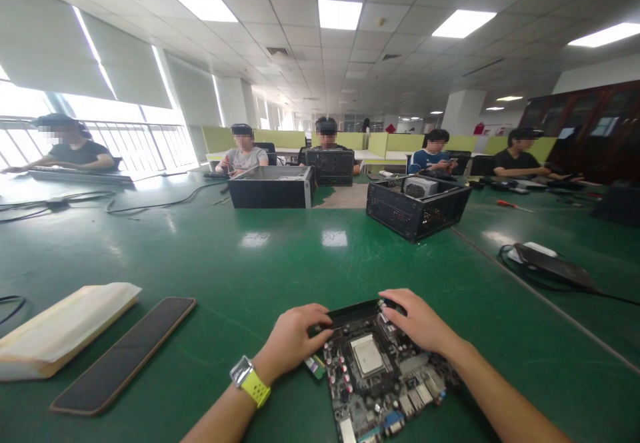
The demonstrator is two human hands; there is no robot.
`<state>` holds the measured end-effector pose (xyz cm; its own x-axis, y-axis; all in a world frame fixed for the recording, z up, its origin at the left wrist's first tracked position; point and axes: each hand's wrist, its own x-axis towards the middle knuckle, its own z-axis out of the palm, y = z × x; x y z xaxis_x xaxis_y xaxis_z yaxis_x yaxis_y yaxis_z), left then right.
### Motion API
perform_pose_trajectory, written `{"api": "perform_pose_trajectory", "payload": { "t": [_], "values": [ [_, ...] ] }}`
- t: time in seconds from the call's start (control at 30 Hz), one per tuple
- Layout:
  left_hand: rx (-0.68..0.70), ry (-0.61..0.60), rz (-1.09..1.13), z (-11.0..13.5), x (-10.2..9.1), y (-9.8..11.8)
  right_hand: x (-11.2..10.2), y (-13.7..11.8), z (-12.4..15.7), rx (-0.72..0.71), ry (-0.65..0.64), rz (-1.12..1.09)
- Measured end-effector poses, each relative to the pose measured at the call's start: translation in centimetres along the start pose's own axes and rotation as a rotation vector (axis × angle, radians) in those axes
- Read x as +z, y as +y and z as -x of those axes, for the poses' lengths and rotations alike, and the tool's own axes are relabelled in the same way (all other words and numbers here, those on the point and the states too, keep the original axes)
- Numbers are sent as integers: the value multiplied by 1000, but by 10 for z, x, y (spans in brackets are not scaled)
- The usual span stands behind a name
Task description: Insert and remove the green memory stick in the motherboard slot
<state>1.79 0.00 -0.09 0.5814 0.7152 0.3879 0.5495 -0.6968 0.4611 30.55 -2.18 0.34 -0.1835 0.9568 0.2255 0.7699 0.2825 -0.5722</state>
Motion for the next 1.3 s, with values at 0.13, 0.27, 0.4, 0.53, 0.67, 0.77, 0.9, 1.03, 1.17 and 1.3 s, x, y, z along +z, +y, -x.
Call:
{"api": "perform_pose_trajectory", "payload": {
  "t": [0.13,0.27,0.4,0.53,0.67,0.77,0.9,1.03,1.17,1.3],
  "values": [
    [-21,28,-61,0,0,-4,-3,5,1,77,15,122],
    [8,23,-72,0,-3,-6,-1,9,-1,78,53,146],
    [7,-5,-59,1,-4,-4,6,12,-4,53,80,109],
    [6,-50,-26,1,-3,-5,8,11,-5,43,81,80],
    [26,-48,-4,0,-3,-7,6,9,-5,30,91,49],
    [34,-18,7,0,-4,-7,6,7,-4,23,108,16],
    [47,26,33,-1,-4,-4,6,6,-4,22,131,-19],
    [54,6,27,-1,-3,-4,8,8,-5,20,120,-2],
    [48,9,15,-1,-2,-4,10,11,-5,8,127,0],
    [48,19,17,-1,-3,-3,11,12,-4,-4,147,-10]
  ]
}}
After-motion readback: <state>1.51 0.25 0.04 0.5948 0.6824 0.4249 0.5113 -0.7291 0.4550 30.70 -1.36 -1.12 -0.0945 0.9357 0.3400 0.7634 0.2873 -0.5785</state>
